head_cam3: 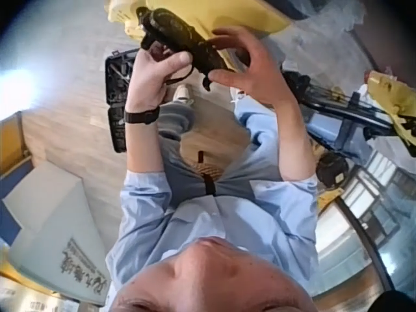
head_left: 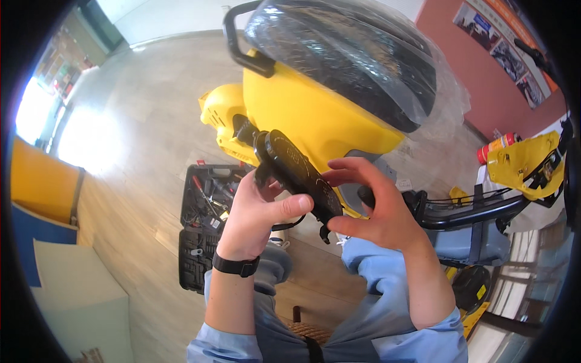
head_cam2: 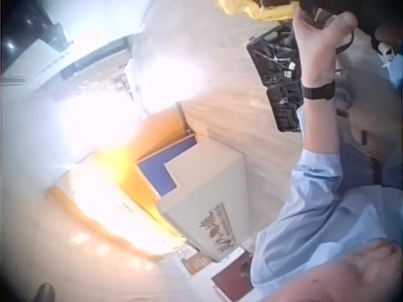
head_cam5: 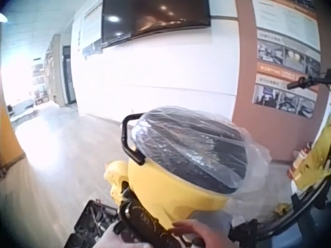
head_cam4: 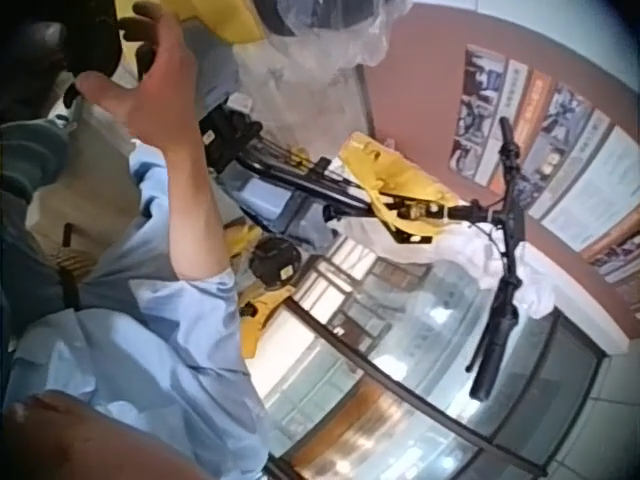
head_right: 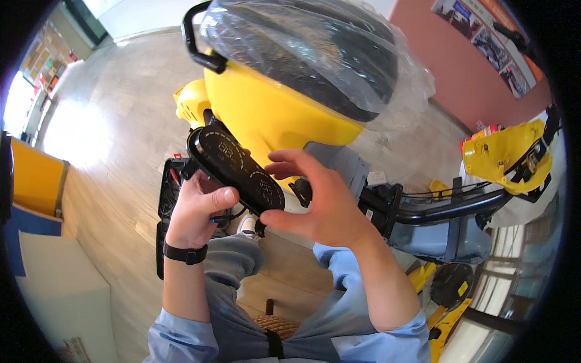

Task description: Repairing and disassembling the digital display panel of a yellow electric scooter using a screwdriver.

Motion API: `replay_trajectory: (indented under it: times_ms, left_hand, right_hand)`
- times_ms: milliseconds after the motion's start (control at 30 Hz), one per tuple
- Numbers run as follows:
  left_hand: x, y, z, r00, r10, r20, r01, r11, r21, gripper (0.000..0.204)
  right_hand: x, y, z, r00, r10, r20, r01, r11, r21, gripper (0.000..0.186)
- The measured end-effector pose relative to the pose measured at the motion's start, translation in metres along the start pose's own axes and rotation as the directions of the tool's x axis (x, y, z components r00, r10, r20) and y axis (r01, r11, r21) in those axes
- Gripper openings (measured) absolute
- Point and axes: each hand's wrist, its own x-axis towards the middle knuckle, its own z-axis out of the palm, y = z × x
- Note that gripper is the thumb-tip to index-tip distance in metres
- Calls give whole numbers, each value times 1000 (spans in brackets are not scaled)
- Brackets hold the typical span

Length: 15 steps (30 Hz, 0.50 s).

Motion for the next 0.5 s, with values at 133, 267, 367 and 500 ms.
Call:
replay_trajectory:
  times_ms: [133,267,367,500]
  left_hand:
    - [11,-7,15,999,-10,43,10,1000,1,71]
    - [17,-7,23,994,20,107,-23,1000,21,75]
    - [19,-9,29,991,-18,135,11,999,50,77]
    - [15,-8,37,993,-26,112,10,990,144,80]
  right_hand:
    - [-1,5,-10,1000,-24,-19,24,1000,16,73]
    - [-7,8,-18,999,-20,-28,22,998,52,75]
    - [-12,9,-19,997,-29,-73,32,999,43,72]
    - [-14,8,-16,995,-8,-98,11,1000,27,72]
